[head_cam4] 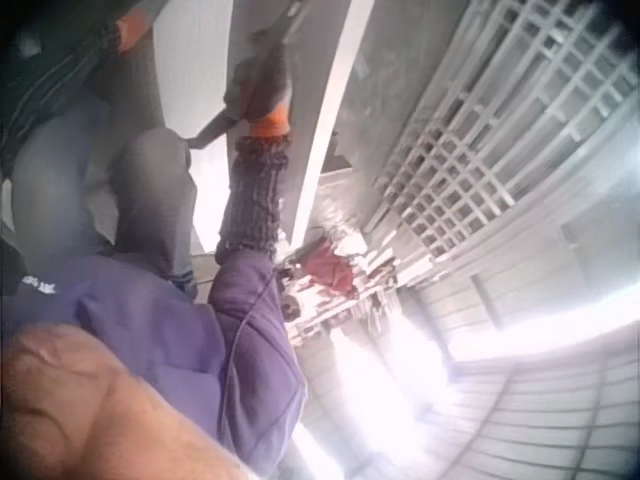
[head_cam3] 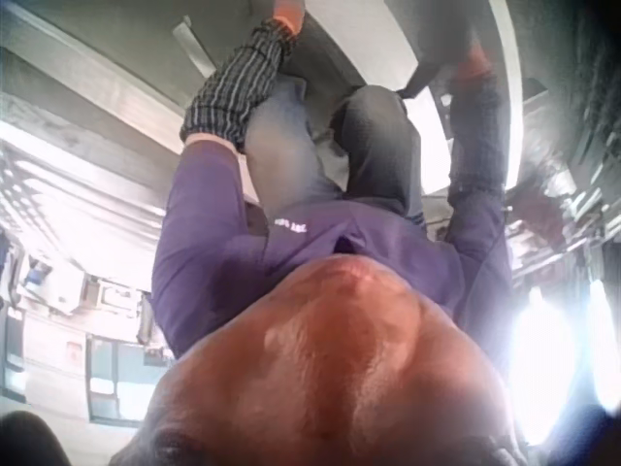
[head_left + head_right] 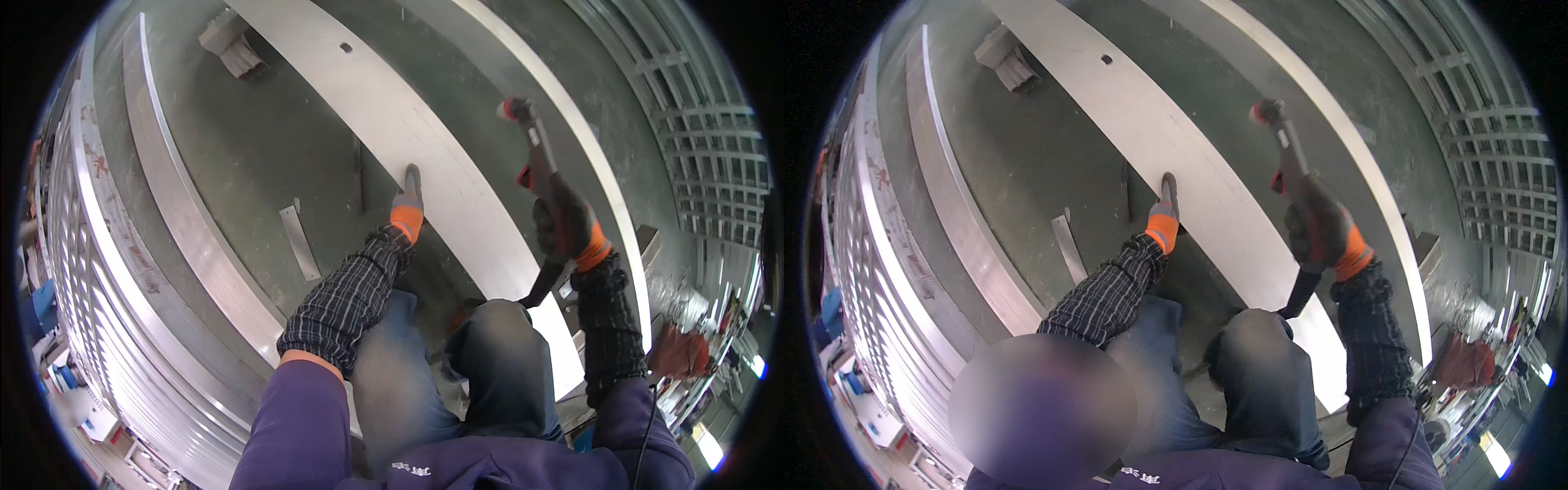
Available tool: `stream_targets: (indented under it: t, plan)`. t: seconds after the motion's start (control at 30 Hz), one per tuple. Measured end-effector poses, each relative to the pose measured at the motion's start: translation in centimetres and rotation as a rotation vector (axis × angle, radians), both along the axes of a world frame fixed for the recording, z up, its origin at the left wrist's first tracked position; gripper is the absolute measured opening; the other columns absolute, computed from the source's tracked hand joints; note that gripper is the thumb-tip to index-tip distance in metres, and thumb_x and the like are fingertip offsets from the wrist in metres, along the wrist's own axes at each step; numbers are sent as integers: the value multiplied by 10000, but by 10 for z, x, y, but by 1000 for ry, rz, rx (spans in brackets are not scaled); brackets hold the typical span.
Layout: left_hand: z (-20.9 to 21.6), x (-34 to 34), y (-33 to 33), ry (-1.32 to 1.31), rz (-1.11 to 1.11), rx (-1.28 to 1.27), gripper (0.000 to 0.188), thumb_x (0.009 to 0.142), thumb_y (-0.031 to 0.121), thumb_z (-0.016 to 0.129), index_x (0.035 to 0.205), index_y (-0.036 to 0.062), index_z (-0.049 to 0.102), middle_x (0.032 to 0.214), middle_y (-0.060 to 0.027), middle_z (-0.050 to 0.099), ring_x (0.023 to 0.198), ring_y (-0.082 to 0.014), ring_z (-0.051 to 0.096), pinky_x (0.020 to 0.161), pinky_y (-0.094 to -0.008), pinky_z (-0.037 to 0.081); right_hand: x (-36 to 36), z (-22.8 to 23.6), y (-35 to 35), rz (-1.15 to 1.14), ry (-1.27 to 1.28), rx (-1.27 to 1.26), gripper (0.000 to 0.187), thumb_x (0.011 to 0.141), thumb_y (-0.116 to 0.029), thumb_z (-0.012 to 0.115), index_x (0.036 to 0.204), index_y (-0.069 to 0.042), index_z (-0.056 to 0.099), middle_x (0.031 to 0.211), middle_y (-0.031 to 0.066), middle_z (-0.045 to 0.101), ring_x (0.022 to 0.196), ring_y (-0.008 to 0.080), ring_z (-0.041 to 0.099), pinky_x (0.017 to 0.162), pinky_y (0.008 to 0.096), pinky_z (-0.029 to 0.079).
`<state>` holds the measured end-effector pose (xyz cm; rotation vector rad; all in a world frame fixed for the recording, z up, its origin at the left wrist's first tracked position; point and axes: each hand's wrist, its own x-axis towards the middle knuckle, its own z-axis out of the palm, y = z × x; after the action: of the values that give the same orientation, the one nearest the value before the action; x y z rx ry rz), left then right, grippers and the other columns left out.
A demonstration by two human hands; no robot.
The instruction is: The person sits on the floor and uses a handheld welding tool to attach small metal plates to a larger curved metal frame. They repeatedly position the plates and weld them in place, moving along the frame to complete multiple attachment points.
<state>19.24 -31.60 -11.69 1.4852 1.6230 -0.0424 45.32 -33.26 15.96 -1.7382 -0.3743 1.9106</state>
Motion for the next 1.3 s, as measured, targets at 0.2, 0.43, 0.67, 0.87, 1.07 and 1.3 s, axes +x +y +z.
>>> stream_targets:
  t: [0.2, 0.43, 0.67, 0.87, 1.07, 1.3]
  plan:
    - [-22, -9, -1, -170, 379, -38, 647, 1054, 516, 411, 1409, -13, 524, 890, -247, 722, 876, -412, 706, 736, -463, 533, -37, -4, 41, 298, -75, 212, 643, 968, -664, 531, 1183, -62, 593, 654, 16, 528, 442, 143, 508, 409, 304, 440]
    - [33, -1, 19, -339, 521, -282, 1023, 894, 879, 323, 1073, -46, 723, 840, -205, 713, 773, -328, 714, 647, -421, 519, 0, -32, 90, 417, -56, 47, 600, 989, -633, 530, 1192, -74, 604, 697, -11, 549, 469, 95, 502, 397, 259, 409]
    - [55, -39, 20, -307, 404, -189, 1083, 853, 914, 367, 1137, -82, 685, 863, -176, 725, 729, -294, 697, 655, -387, 538, 74, -1, 21, 372, 121, 15, 548, 1033, -556, 496, 1203, -52, 628, 591, 0, 531, 394, 115, 503, 338, 266, 396]
    - [13, -66, 23, -130, 389, -170, 1008, 875, 890, 370, 1068, -46, 692, 945, -163, 737, 733, -305, 697, 696, -434, 530, 144, 52, -67, 638, -228, 143, 515, 1029, -491, 532, 1225, -29, 641, 640, -9, 573, 493, 94, 542, 449, 248, 447]
    - [54, -48, 29, -107, 332, -289, 961, 877, 892, 356, 976, -1, 697, 921, -146, 729, 708, -292, 684, 654, -432, 520, 154, 104, -57, 283, -7, 267, 504, 1050, -460, 531, 1250, -2, 595, 677, 24, 650, 449, 118, 601, 376, 235, 505]
    - [74, -51, 10, -71, 283, -86, 707, 925, 664, 576, 1033, -24, 700, 868, -124, 714, 798, -240, 682, 738, -359, 532, 19, 37, 39, 196, 259, 341, 520, 1018, -530, 559, 1234, -57, 565, 637, -30, 530, 415, 86, 507, 377, 241, 459]
